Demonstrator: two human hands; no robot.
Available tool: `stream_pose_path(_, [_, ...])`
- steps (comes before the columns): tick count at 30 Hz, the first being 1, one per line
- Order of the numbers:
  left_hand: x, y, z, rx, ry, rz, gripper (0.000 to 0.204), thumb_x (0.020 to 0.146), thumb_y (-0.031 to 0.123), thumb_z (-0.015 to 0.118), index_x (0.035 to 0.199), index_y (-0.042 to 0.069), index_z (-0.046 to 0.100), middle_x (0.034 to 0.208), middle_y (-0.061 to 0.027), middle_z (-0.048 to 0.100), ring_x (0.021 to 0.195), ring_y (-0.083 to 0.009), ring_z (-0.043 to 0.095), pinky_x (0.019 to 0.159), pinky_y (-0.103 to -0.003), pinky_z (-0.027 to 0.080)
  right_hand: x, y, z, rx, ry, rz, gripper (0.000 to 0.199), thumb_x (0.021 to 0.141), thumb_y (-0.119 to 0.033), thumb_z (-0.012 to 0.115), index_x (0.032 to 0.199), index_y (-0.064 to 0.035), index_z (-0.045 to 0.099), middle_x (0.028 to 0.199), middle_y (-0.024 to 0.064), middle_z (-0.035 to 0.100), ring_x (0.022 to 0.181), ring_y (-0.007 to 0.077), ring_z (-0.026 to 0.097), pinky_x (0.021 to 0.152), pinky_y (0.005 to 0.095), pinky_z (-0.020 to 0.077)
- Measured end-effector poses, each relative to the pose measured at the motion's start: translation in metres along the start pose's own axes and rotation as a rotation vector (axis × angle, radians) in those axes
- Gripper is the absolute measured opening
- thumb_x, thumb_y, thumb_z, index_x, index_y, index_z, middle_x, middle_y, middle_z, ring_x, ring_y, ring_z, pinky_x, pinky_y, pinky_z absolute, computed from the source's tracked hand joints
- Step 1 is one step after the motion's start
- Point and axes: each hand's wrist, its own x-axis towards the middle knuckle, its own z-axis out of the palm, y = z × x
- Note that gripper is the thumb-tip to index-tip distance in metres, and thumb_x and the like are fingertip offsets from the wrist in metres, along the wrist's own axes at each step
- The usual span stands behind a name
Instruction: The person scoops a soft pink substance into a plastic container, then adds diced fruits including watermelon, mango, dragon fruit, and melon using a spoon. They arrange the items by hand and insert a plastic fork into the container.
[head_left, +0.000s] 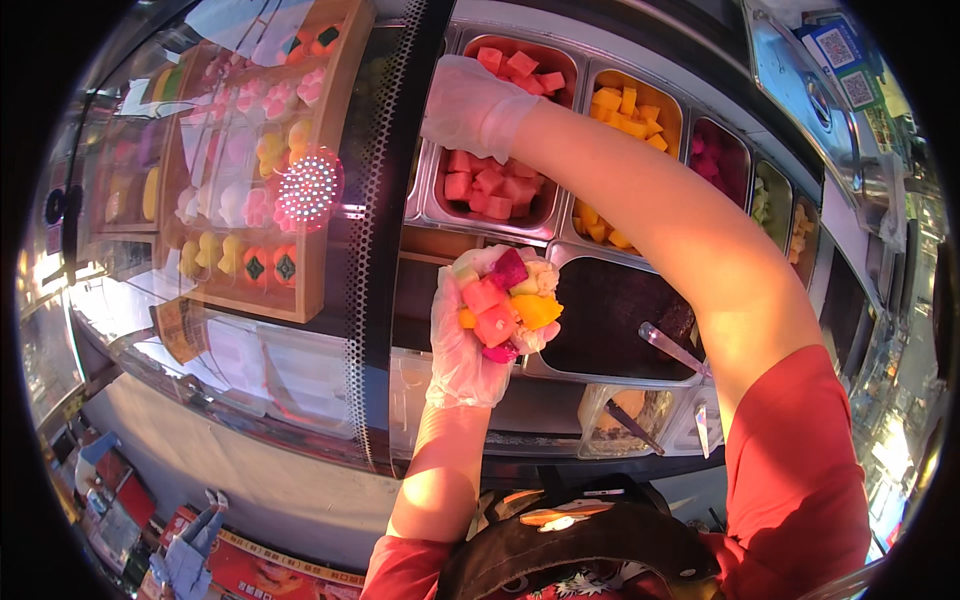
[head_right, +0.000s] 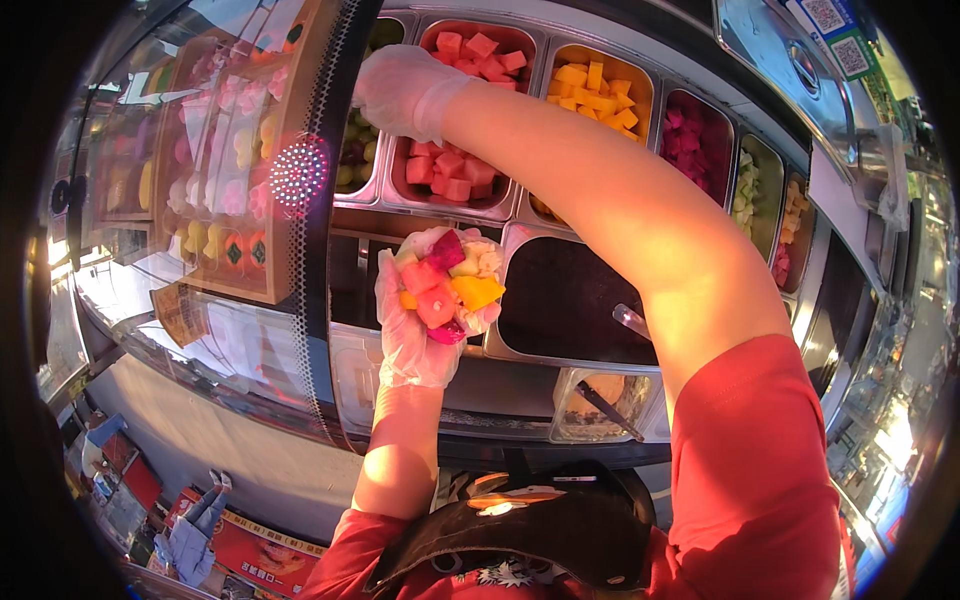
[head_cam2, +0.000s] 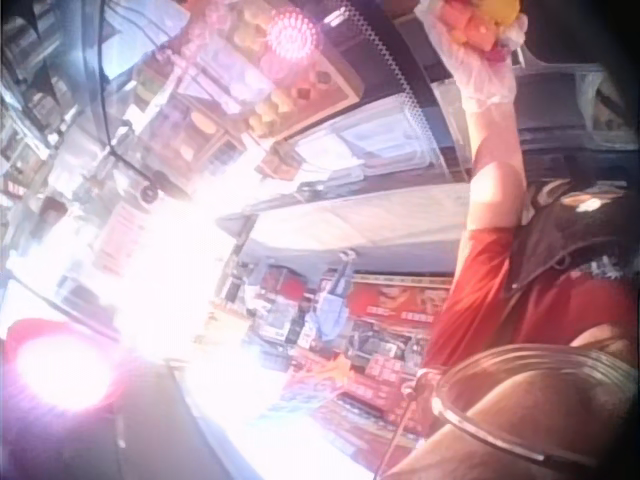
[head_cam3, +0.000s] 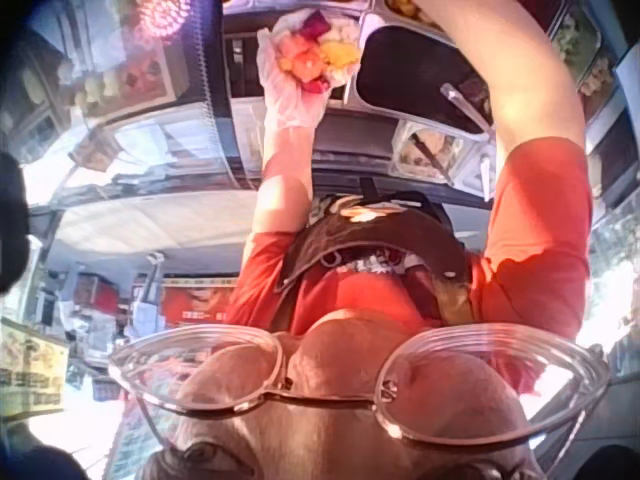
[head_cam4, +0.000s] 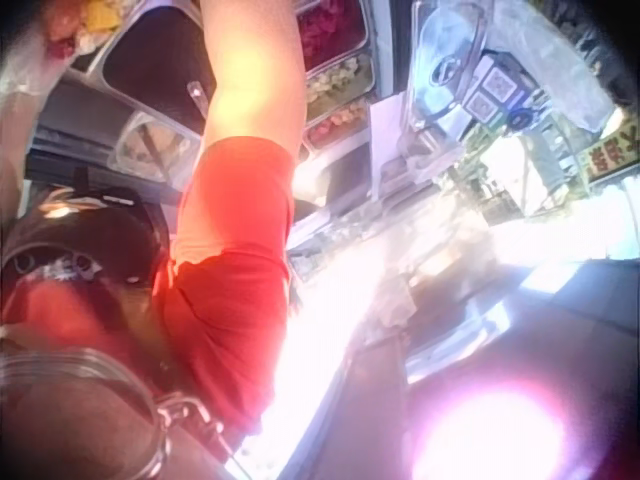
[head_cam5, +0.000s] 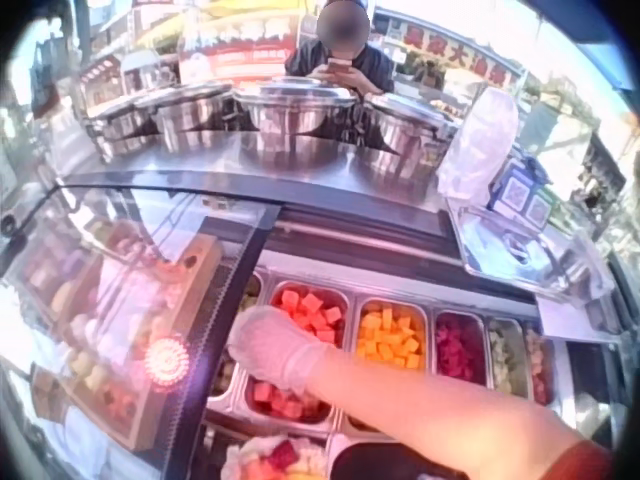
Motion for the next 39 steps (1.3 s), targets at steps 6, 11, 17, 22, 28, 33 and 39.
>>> stream_pose_path(6, [-0.009,-0.010,-0.006,-0.116,-0.034,-0.117,0.062,0.104,0.063,0.046,0.136,0.010,0.053,0.134,-0.0148,0.062,0.115,-0.0333,0.067,0.082,-0.051,0.065,0.046,0.013,0.045,-0.249,-0.179,-0.033,0.020,0.090,-0.018,0.063,0.104,-0.0057,0.071,0.092,0.0190,0.071,0.087,0.0366,0.070,0.078,0.0456,0.0557])
stream_pose_path(11, [-0.008,-0.003,-0.006,-0.146,-0.061,-0.080,0.064,0.103,0.065,0.046,0.136,0.010,0.054,0.135,-0.0148,0.062,0.115,-0.0317,0.067,0.079,-0.049,0.066,0.043,0.020,0.062,-0.196,0.038,0.044,0.025,0.092,-0.017,0.063,0.114,-0.0054,0.070,0.099,0.0182,0.072,0.093,0.0337,0.071,0.082,0.0427,0.0565])
stream_pose_path(17, [-0.011,0.005,-0.010,-0.210,0.016,-0.019,0.063,0.102,0.067,0.047,0.134,0.014,0.057,0.132,-0.0099,0.064,0.117,-0.0302,0.066,0.082,-0.054,0.064,-0.054,-0.091,-0.048,0.347,0.010,0.483,0.028,0.088,-0.010,0.075,0.114,-0.0001,0.068,0.109,0.0138,0.074,0.098,0.0250,0.072,0.089,0.0363,0.0559])
stream_pose_path(22, [-0.017,-0.005,-0.008,-0.187,-0.059,0.001,0.060,0.105,0.063,0.045,0.136,0.014,0.057,0.132,-0.0094,0.065,0.120,-0.0313,0.065,0.093,-0.054,0.059,-0.163,-0.148,-0.099,0.554,0.069,0.260,0.030,0.079,-0.010,0.083,0.106,-0.0074,0.070,0.108,0.0075,0.074,0.097,0.0263,0.070,0.084,0.0385,0.0564])
stream_pose_path(28, [-0.046,-0.029,0.028,-0.197,-0.034,-0.006,0.053,0.106,0.055,0.052,0.129,0.008,0.061,0.120,-0.0062,0.068,0.112,-0.0223,0.066,0.098,-0.040,0.056,-0.207,-0.171,-0.118,0.187,-0.031,0.012,0.032,0.071,-0.014,0.084,0.101,-0.0126,0.072,0.105,0.0020,0.070,0.098,0.0287,0.065,0.086,0.0427,0.0538])
stream_pose_path(33, [-0.068,-0.050,0.030,-0.244,-0.160,-0.076,0.048,0.102,0.057,0.057,0.123,0.014,0.061,0.118,-0.0031,0.069,0.112,-0.0230,0.067,0.081,-0.042,0.062,-0.234,-0.181,-0.132,0.361,0.006,0.042,0.029,0.074,-0.012,0.081,0.102,-0.0101,0.073,0.108,0.0048,0.070,0.101,0.0300,0.064,0.093,0.0456,0.0507])
stream_pose_path(39, [-0.107,-0.069,0.066,-0.061,-0.086,-0.097,0.053,0.101,0.060,0.057,0.128,0.014,0.061,0.127,-0.0077,0.065,0.114,-0.0291,0.066,0.072,-0.044,0.065,-0.279,-0.192,-0.148,1.171,0.331,0.448,0.029,0.095,-0.024,0.075,0.111,-0.0006,0.074,0.111,0.0104,0.073,0.101,0.0176,0.067,0.095,0.0341,0.0518])
